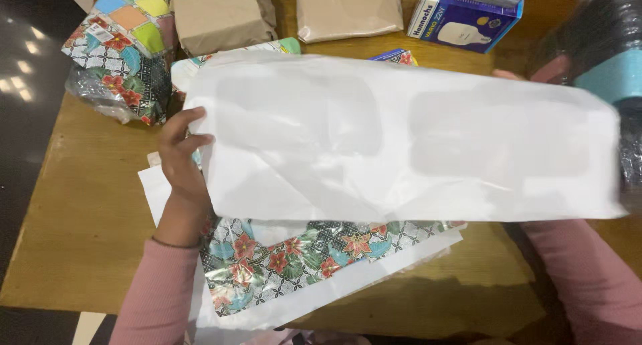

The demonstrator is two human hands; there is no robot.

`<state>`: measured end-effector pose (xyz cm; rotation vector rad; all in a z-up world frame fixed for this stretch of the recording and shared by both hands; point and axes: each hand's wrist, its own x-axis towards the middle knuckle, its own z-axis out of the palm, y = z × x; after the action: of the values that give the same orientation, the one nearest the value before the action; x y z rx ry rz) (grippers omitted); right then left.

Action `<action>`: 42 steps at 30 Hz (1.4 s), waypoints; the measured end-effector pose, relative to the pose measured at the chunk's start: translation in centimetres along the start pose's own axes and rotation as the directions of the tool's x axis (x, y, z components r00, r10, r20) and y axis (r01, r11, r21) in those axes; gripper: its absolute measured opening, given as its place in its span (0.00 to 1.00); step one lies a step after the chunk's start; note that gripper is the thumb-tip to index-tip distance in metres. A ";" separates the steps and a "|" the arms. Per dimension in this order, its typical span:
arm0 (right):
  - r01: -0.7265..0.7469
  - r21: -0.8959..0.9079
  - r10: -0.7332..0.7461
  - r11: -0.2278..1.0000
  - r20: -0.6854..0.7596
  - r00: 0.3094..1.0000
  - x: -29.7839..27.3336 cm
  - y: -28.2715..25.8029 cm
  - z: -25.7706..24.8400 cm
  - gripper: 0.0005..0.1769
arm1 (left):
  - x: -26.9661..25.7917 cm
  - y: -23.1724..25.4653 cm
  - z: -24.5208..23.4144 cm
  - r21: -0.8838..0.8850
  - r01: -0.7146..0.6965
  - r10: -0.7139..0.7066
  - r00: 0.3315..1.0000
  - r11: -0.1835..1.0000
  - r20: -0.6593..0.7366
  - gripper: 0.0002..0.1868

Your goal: The person wraps a rectangular box with floral-patterned wrapping paper on a wooden table. They fold the paper around the box, press the folds flat, apply tape to secure the seams, and fold and tape the open ends of the paper closed.

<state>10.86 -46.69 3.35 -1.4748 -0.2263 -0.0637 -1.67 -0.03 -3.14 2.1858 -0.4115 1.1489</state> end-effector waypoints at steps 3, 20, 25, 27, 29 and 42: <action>-0.105 0.048 0.104 0.993 0.026 0.994 -0.4 0.4 0.5 0.22 | 0.9 -0.3 -0.4 0.001 -0.014 0.014 0.998 1.000 0.056 0.08; -0.264 0.274 0.255 0.925 0.069 0.965 -0.1 1.4 -1.0 0.33 | 1.5 -1.9 0.3 -0.653 0.554 -0.707 0.706 0.516 0.041 0.25; -0.233 0.296 0.229 0.926 0.050 0.972 0.0 1.3 -1.1 0.32 | 1.5 -3.3 -0.1 -0.561 0.712 -0.779 0.601 0.422 0.177 0.31; -0.312 0.182 0.344 0.932 -0.182 0.921 0.0 0.7 -1.2 0.34 | 1.8 -2.9 -0.4 -0.395 0.751 -0.714 0.646 0.530 0.269 0.34; -0.082 0.120 0.094 0.989 -0.098 0.991 -0.7 -0.4 -1.5 0.35 | 2.2 -1.9 -0.6 -0.296 0.748 -0.661 0.663 0.593 0.350 0.36; 0.627 -0.591 0.123 0.507 0.770 0.626 -5.1 -2.2 4.8 0.48 | 4.7 1.8 -1.3 0.249 0.653 -0.667 0.533 0.715 0.520 0.40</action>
<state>4.96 -42.67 4.96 -2.3843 -1.3085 0.2177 -0.76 -0.40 1.98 2.3477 0.2202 0.0368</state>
